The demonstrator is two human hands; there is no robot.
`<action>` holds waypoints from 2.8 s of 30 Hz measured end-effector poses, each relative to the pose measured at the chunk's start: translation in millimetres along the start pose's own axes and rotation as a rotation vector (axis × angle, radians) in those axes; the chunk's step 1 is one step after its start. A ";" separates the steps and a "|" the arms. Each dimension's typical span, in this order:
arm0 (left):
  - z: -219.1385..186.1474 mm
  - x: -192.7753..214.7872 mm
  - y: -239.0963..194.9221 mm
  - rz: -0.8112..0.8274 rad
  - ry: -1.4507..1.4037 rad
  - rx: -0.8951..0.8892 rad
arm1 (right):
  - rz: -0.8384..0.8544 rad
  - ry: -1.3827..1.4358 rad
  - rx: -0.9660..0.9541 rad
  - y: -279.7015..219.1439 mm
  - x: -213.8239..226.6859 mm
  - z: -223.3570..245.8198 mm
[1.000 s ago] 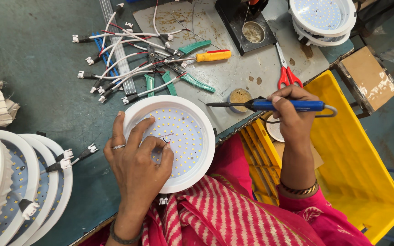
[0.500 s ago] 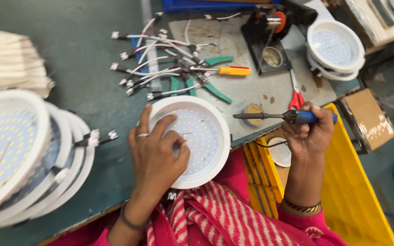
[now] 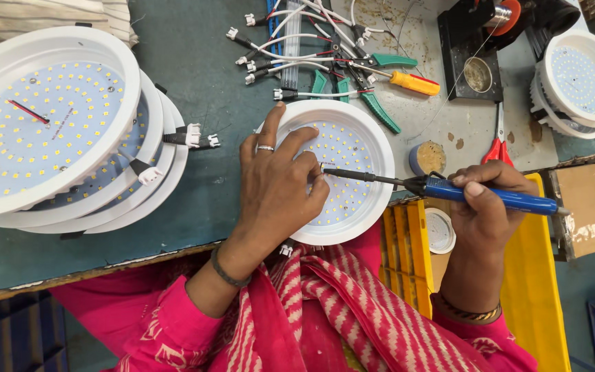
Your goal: The person assembles LED light fixtures by screwing in screws, attaching wires, and soldering connections. They handle multiple LED panels, using a screwdriver and soldering iron to secure components and complete the assembly.
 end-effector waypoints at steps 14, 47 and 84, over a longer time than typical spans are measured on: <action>-0.5 -0.3 0.3 -0.002 0.001 0.001 | 0.015 -0.011 0.049 -0.9 -8.0 9.0; -42.3 60.0 -27.8 -0.013 -0.132 -0.065 | -0.242 0.216 0.228 -13.7 14.4 -15.1; -6.4 5.9 12.8 0.084 0.112 -0.076 | -0.009 -0.097 0.481 -49.5 -74.5 -119.4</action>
Point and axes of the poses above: each hand's wrist, its own y-axis towards the middle knuckle, its own x-axis out of the back of the hand, z = x × y, the point moved 3 cm from there along y, towards the middle knuckle, and after that the axes turned 11 degrees about y, right-handed, at the moved point
